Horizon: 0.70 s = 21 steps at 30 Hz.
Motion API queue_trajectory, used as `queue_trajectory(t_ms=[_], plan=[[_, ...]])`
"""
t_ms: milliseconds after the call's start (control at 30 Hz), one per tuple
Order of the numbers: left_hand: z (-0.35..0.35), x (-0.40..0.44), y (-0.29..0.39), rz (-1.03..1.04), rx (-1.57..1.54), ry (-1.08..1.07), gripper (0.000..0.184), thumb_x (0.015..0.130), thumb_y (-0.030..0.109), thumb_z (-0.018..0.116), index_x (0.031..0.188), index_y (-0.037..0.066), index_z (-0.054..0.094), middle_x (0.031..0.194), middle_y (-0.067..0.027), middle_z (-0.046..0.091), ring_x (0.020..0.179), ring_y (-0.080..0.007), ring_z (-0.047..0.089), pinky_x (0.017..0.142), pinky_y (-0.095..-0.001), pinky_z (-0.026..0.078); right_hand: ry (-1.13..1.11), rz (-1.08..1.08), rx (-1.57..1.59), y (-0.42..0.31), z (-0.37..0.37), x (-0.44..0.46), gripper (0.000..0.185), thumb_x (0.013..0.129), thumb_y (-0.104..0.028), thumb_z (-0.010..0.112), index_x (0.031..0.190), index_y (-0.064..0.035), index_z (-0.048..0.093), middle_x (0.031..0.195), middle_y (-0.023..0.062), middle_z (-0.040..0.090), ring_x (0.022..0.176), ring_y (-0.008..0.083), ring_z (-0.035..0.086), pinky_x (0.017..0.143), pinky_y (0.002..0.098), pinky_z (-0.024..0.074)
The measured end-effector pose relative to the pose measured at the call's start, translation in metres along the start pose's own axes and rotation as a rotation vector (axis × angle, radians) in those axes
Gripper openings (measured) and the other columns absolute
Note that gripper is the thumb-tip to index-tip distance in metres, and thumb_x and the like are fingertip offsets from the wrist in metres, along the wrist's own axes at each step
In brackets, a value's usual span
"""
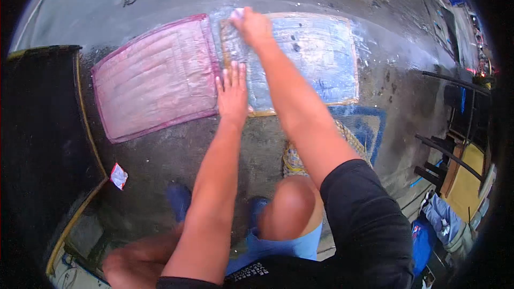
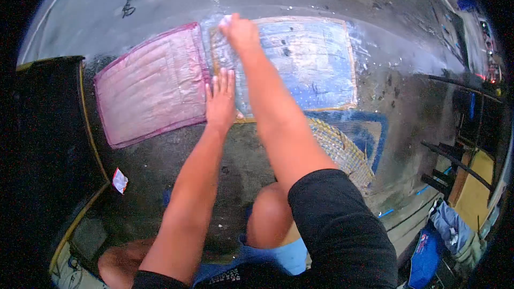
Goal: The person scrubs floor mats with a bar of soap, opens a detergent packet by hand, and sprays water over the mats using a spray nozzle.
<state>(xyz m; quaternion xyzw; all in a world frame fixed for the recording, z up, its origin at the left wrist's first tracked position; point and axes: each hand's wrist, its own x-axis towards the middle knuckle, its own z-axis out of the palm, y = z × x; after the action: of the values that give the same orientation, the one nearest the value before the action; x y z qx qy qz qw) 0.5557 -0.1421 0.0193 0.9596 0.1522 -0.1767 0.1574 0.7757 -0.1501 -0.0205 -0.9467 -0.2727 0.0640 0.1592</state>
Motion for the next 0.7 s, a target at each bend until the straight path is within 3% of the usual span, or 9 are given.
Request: queue_trajectory(t_ms=[133,233,267,300,400,433,500,567,700], plan=[[0.021,-0.003,-0.010,0.020,0.062,0.112,0.093,0.083,0.013,0.071,0.159,0.008,0.017,0.167,-0.0117,0.015,0.150,-0.0331,0.025,0.121,-0.0543,0.021,-0.003,-0.101,0.085,-0.012,-0.005,-0.027,0.047,0.092,-0.051,0.062,0.100,-0.0043,0.057,0.084,0.0235,0.070,0.081,0.0405,0.070,0.069,0.0525,0.0541],[0.041,-0.055,-0.012,-0.038,-0.164,0.179,0.071,0.087,0.017,0.068,0.149,0.003,0.037,0.159,-0.0132,0.034,0.145,-0.0310,0.036,0.120,-0.0548,0.022,-0.230,-0.257,0.081,-0.020,-0.020,-0.110,0.042,0.092,-0.048,0.063,0.096,-0.0059,0.059,0.083,0.0220,0.070,0.078,0.0380,0.071,0.067,0.0500,0.0550],[0.050,-0.068,-0.012,-0.049,-0.237,0.202,0.065,0.088,0.018,0.068,0.146,0.001,0.044,0.156,-0.0137,0.040,0.143,-0.0303,0.039,0.120,-0.0549,0.023,-0.136,-0.343,0.231,-0.012,-0.011,-0.144,0.040,0.091,-0.047,0.064,0.093,-0.0070,0.061,0.083,0.0202,0.071,0.078,0.0382,0.071,0.068,0.0492,0.0560],[0.063,-0.077,-0.011,-0.016,-0.210,0.228,0.061,0.089,0.019,0.067,0.144,0.001,0.047,0.154,-0.0141,0.043,0.142,-0.0294,0.041,0.120,-0.0551,0.022,-0.422,-0.268,0.003,-0.012,-0.020,-0.166,0.041,0.090,-0.048,0.064,0.093,-0.0073,0.062,0.086,0.0196,0.071,0.081,0.0376,0.071,0.070,0.0487,0.0566],[0.083,-0.080,-0.020,0.008,-0.088,0.257,0.052,0.092,0.021,0.063,0.139,0.001,0.054,0.150,-0.0150,0.048,0.141,-0.0269,0.043,0.120,-0.0560,0.022,-0.233,-0.417,0.089,-0.009,-0.015,-0.141,0.044,0.090,-0.051,0.064,0.095,-0.0069,0.061,0.086,0.0214,0.070,0.080,0.0389,0.071,0.071,0.0506,0.0560],[0.075,-0.080,-0.015,-0.003,-0.046,0.210,0.051,0.093,0.021,0.061,0.139,0.002,0.054,0.151,-0.0149,0.047,0.141,-0.0263,0.042,0.120,-0.0565,0.021,-0.287,-0.328,-0.003,-0.017,-0.014,-0.097,0.046,0.089,-0.052,0.064,0.096,-0.0067,0.061,0.084,0.0226,0.070,0.079,0.0408,0.070,0.071,0.0526,0.0552],[0.063,-0.083,-0.012,-0.001,-0.025,0.164,0.048,0.098,0.024,0.054,0.140,0.002,0.053,0.153,-0.0147,0.044,0.142,-0.0261,0.041,0.120,-0.0593,0.018,0.038,-0.189,0.002,-0.016,0.006,0.002,0.048,0.090,-0.053,0.063,0.096,-0.0053,0.061,0.084,0.0233,0.070,0.081,0.0425,0.069,0.070,0.0527,0.0544],[0.055,-0.076,-0.017,-0.001,0.006,0.099,0.048,0.099,0.025,0.051,0.141,0.003,0.052,0.154,-0.0143,0.044,0.143,-0.0262,0.040,0.120,-0.0606,0.016,0.105,-0.156,-0.048,-0.030,0.024,0.044,0.055,0.091,-0.057,0.060,0.101,-0.0028,0.061,0.085,0.0243,0.070,0.083,0.0450,0.068,0.072,0.0537,0.0534],[0.052,-0.077,-0.015,0.011,0.103,0.002,0.050,0.101,0.028,0.047,0.145,0.004,0.049,0.156,-0.0125,0.042,0.145,-0.0258,0.037,0.120,-0.0641,0.012,-0.087,-0.206,0.015,-0.040,0.007,-0.084,0.052,0.090,-0.056,0.062,0.098,-0.0049,0.062,0.082,0.0232,0.070,0.078,0.0419,0.070,0.069,0.0525,0.0546]])
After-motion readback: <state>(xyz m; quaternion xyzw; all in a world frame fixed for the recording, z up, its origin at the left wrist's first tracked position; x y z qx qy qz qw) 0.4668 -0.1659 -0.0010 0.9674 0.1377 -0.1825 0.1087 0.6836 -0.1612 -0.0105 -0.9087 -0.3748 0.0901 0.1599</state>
